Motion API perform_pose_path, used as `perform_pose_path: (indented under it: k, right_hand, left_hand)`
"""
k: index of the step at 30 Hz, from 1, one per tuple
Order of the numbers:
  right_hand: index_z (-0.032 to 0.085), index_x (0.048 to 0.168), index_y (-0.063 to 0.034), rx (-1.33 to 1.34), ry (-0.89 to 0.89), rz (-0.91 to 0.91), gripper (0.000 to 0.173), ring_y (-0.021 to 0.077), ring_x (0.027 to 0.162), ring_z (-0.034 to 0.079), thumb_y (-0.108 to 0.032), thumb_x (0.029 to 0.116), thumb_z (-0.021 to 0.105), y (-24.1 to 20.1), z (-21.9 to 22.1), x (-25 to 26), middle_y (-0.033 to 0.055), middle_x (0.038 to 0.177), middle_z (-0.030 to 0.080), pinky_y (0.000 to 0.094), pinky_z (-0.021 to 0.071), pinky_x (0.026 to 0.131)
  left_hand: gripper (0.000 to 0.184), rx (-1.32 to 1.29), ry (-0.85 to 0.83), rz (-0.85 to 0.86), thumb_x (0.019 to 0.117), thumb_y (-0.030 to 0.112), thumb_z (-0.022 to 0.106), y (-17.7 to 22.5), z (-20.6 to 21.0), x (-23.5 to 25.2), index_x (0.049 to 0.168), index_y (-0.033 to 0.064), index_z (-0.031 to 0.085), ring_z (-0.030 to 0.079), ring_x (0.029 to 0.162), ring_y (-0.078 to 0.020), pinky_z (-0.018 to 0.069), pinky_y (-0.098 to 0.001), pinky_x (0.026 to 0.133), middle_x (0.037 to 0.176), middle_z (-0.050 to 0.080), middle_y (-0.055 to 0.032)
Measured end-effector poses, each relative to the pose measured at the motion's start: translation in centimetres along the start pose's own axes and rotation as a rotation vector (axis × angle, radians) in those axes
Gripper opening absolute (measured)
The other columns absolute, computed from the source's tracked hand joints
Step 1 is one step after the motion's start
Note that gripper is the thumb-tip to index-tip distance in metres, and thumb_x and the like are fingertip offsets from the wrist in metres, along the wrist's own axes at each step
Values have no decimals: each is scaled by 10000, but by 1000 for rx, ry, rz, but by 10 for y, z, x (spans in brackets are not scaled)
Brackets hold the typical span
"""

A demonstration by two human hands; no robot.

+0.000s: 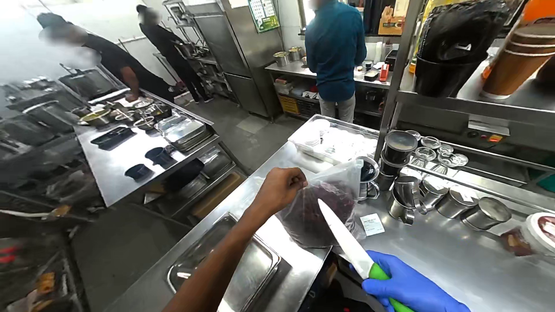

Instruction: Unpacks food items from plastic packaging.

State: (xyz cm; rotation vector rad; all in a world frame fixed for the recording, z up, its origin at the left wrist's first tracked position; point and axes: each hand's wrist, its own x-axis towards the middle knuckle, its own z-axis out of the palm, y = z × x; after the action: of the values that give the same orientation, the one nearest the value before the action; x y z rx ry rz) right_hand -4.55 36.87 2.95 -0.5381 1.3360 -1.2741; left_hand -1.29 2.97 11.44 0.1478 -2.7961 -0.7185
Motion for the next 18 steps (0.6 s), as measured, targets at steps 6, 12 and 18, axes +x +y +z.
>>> perform_pose_path:
  k: [6, 12, 18]
  right_hand:
    - [326, 1606, -362, -426, 208, -71, 553, 200, 594, 649, -434, 1075, 459, -22, 26, 5, 63, 833, 665, 408, 591, 566]
    - [302, 1616, -389, -1031, 446, -95, 625, 277, 795, 683, -325, 1021, 481, -19, 41, 16, 123, 1208, 628, 504, 565, 643]
    - [456, 1551, -326, -1309, 639, -210, 594, 273, 633, 659, -253, 975, 586, -19, 54, 16, 132, 1069, 652, 447, 541, 509]
  left_hand:
    - [44, 100, 243, -40, 970, 168, 715, -25, 12, -30, 989, 128, 720, 668, 661, -142, 587, -394, 616, 817, 708, -17]
    - [68, 170, 289, -100, 971, 186, 709, -23, 27, -40, 987, 119, 709, 630, 640, -162, 554, -399, 592, 783, 668, -23]
    - [82, 167, 347, -90, 983, 205, 675, -20, 37, -48, 988, 131, 709, 625, 659, -121, 549, -360, 599, 799, 665, 14]
